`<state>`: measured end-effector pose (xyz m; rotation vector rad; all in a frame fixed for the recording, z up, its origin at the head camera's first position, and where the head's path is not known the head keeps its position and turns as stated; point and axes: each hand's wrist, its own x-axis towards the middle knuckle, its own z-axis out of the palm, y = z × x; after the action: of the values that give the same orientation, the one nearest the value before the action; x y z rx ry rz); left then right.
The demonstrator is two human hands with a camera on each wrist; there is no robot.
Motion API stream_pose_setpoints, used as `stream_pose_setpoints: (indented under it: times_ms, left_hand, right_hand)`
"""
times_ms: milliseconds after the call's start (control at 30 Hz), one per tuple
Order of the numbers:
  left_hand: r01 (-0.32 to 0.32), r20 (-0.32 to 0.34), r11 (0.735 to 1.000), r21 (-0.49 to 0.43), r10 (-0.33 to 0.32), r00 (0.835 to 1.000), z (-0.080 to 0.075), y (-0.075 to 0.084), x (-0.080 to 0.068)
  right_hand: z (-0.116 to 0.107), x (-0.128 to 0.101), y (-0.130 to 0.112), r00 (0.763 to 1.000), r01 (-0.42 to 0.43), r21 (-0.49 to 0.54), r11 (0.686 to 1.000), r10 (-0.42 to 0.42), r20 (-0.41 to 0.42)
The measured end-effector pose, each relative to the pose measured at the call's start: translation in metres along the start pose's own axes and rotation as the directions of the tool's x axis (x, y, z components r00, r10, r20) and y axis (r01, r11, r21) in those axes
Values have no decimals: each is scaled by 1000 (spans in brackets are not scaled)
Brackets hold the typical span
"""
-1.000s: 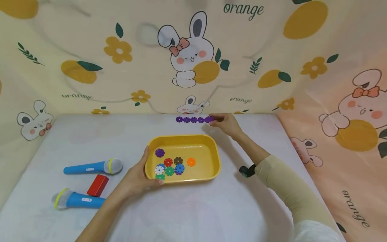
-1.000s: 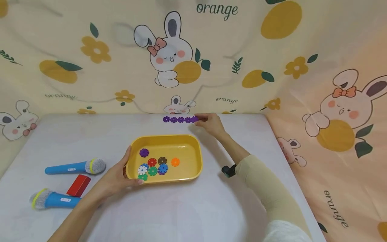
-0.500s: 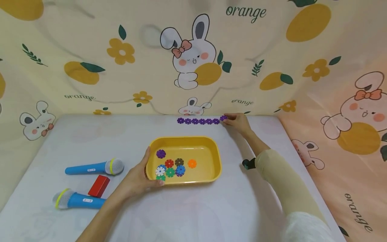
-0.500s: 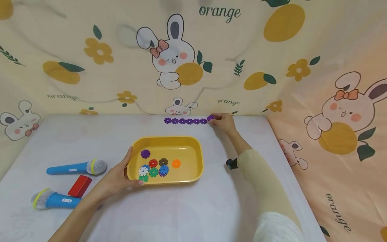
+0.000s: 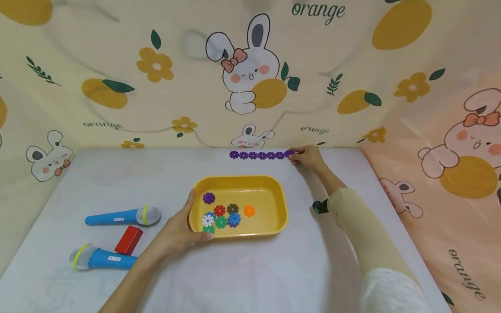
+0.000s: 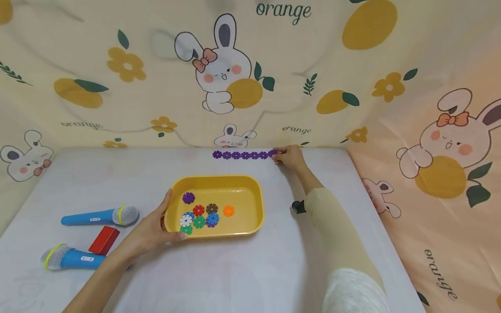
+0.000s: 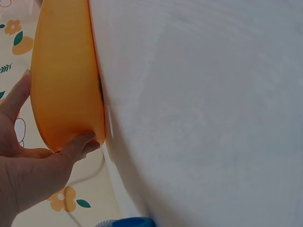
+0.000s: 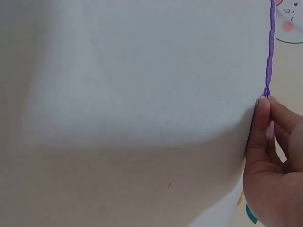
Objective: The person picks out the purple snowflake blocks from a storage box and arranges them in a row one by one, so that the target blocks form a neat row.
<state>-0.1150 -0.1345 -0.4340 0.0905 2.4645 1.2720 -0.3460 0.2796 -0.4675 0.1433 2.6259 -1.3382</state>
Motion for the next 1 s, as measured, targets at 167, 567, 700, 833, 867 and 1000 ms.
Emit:
stream_pose_setpoints:
  times_ms: [167,567,700,833,867,1000]
  left_hand:
    - [1,5,1000,-8,-1,1000,0,0,1]
    - [0,18,1000,-9,0,1000,-1,1,2]
    - [3,21,1000,-12,-3,1000,-2,0,2]
    - [1,21,1000,-8,-1,1000,-2,-1,2]
    - [1,23,1000,-8,-1,1000,-2,-1,3]
    - [3,25,1000,-14,-2,1000,-1,-1,3]
  right_hand:
    - [-3,-1,-1,1000,3,-2,1000,-3,9]
    - [11,-28,-35,989,140,172,975,-147,29]
    - [19,-45,-57,972,192,194,962,-214,99]
    - [31,-64,-78,951,243,179,953,-270,149]
    - [34,-69,-82,946,254,173,952,-281,159]
    - [50,-86,-96,928,277,184,943,-312,201]
